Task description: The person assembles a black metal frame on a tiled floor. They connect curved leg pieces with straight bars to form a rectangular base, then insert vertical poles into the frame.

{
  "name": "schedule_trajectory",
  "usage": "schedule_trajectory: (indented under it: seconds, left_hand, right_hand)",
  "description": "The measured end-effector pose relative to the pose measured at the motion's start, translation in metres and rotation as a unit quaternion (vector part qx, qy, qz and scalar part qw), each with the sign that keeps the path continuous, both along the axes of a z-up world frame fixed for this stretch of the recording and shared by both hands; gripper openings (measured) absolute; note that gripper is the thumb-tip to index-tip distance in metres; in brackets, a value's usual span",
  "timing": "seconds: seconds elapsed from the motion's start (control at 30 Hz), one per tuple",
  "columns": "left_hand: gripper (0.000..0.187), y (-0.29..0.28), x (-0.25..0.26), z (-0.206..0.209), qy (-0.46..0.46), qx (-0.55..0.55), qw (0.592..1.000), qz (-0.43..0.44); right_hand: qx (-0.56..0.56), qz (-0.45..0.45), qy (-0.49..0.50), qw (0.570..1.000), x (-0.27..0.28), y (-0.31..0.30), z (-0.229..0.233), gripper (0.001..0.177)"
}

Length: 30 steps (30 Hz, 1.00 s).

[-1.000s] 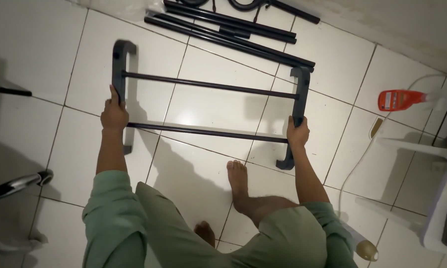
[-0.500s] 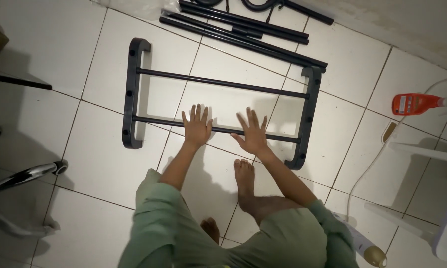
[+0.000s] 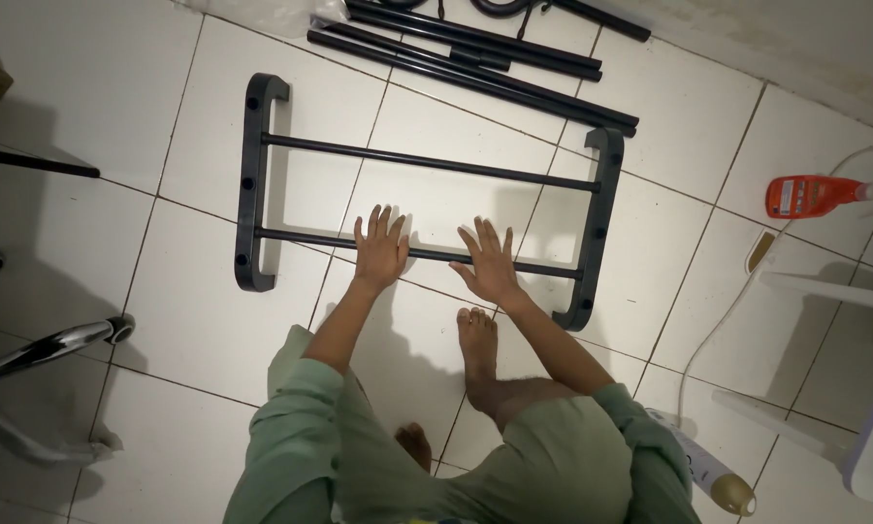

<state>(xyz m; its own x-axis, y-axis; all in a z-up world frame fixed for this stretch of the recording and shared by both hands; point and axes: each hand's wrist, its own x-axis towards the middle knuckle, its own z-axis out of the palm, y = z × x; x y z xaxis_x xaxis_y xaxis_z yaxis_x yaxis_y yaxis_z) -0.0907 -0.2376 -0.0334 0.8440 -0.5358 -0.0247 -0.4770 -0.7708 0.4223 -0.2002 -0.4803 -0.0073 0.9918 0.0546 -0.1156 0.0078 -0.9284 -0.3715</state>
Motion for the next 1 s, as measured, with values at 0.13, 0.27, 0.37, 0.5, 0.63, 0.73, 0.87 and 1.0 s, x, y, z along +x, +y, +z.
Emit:
schedule_trajectory:
  seconds: [0.13, 0.27, 0.37, 0.5, 0.63, 0.73, 0.87, 1.0]
  left_hand:
    - [0.049, -0.001, 0.001, -0.003, -0.011, -0.010, 1.000, 0.005]
    - [0.045, -0.001, -0.003, -0.003, -0.005, -0.016, 1.000, 0.018]
    - [0.043, -0.001, 0.000, 0.000, 0.003, 0.000, 1.000, 0.002]
    - [0.042, -0.004, -0.002, 0.005, -0.001, -0.001, 1.000, 0.014]
    - [0.042, -0.006, -0.004, 0.006, 0.015, -0.005, 1.000, 0.018]
    - [0.043, -0.004, 0.002, 0.007, 0.036, 0.012, 0.999, 0.013]
    - [0.043, -0.005, -0.002, 0.012, 0.038, -0.004, 0.999, 0.013]
    - [0.043, -0.003, 0.000, 0.020, 0.057, -0.008, 0.998, 0.013]
  right_hand:
    - [0.063, -0.032, -0.022, 0.997, 0.008, -0.009, 0.014, 0.063]
    - [0.111, -0.075, -0.136, 0.982, 0.037, -0.026, 0.032, 0.042]
    - [0.103, -0.090, -0.191, 0.972, 0.080, -0.048, 0.043, 0.036]
    - [0.081, -0.067, -0.222, 0.969, 0.146, -0.082, 0.040, 0.034]
    - [0.052, -0.047, -0.198, 0.978, 0.201, -0.103, 0.009, 0.039]
    - [0.041, -0.073, -0.111, 0.990, 0.236, -0.107, -0.023, 0.045]
    - [-0.002, -0.068, -0.047, 0.997, 0.267, -0.109, -0.051, 0.060]
    - [-0.061, -0.075, -0.045, 0.994, 0.282, -0.104, -0.061, 0.069]
